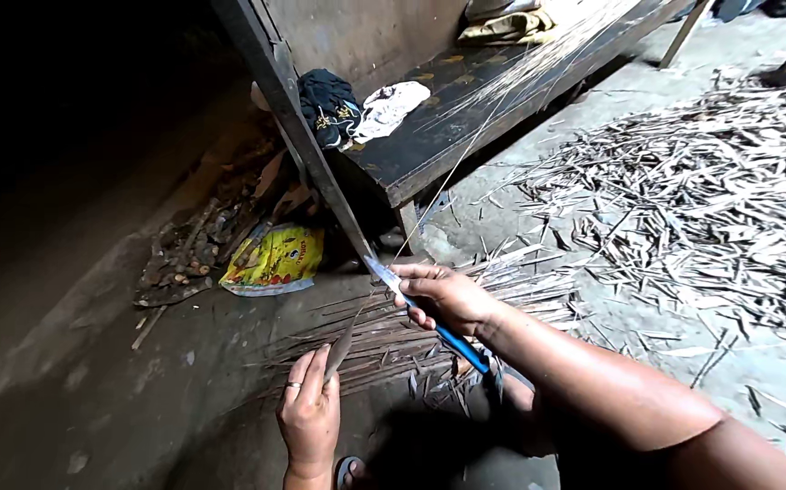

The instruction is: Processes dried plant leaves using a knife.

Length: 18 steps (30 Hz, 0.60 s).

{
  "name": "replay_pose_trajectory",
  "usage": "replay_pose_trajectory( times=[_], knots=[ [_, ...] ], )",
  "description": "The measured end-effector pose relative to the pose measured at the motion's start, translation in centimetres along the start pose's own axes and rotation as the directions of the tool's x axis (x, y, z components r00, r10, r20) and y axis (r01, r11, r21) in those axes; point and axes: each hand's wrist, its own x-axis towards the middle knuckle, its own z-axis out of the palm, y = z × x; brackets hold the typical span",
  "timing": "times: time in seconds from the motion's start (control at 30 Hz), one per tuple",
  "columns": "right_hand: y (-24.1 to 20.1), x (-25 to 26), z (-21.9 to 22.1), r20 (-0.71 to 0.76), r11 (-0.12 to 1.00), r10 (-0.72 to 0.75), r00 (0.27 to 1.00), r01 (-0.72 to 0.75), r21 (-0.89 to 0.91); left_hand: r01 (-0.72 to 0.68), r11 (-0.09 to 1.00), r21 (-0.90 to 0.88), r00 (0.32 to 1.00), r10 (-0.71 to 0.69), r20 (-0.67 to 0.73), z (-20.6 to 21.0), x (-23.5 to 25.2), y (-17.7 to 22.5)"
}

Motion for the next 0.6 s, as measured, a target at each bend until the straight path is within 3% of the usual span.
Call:
replay_pose_trajectory(
  times=[0.2, 0.3, 0.4, 0.5, 0.6],
  knots=[
    [-4.4, 0.5, -4.1, -0.233, 0.979, -0.183, 0.955, 0.198, 0.041, 0.003, 1.000, -0.011, 1.000, -0.003, 0.002, -0.3, 0.3, -0.5],
    [-6.2, 0.5, -6.8, -0.388, 0.931, -0.305, 0.870, 0.358, 0.070, 0.021, 0.999, -0.050, 0.998, -0.019, 0.054, -0.5, 0.6, -0.9],
    [-7.1, 0.4, -8.5, -0.518, 0.851, -0.395, 0.759, 0.515, 0.104, 0.162, 0.970, -0.182, 0.966, -0.118, 0.232, -0.7, 0.8, -1.3],
    [-6.5, 0.5, -8.0, -0.509, 0.808, -0.501, 0.700, 0.589, 0.014, 0.424, 0.862, -0.280, 0.860, -0.286, 0.422, -0.7, 0.8, -1.2],
    [-4.5, 0.5, -6.1, -0.317, 0.785, -0.612, 0.724, 0.604, -0.135, 0.609, 0.691, -0.390, 0.750, -0.341, 0.567, -0.6, 1.2, -0.9]
  ],
)
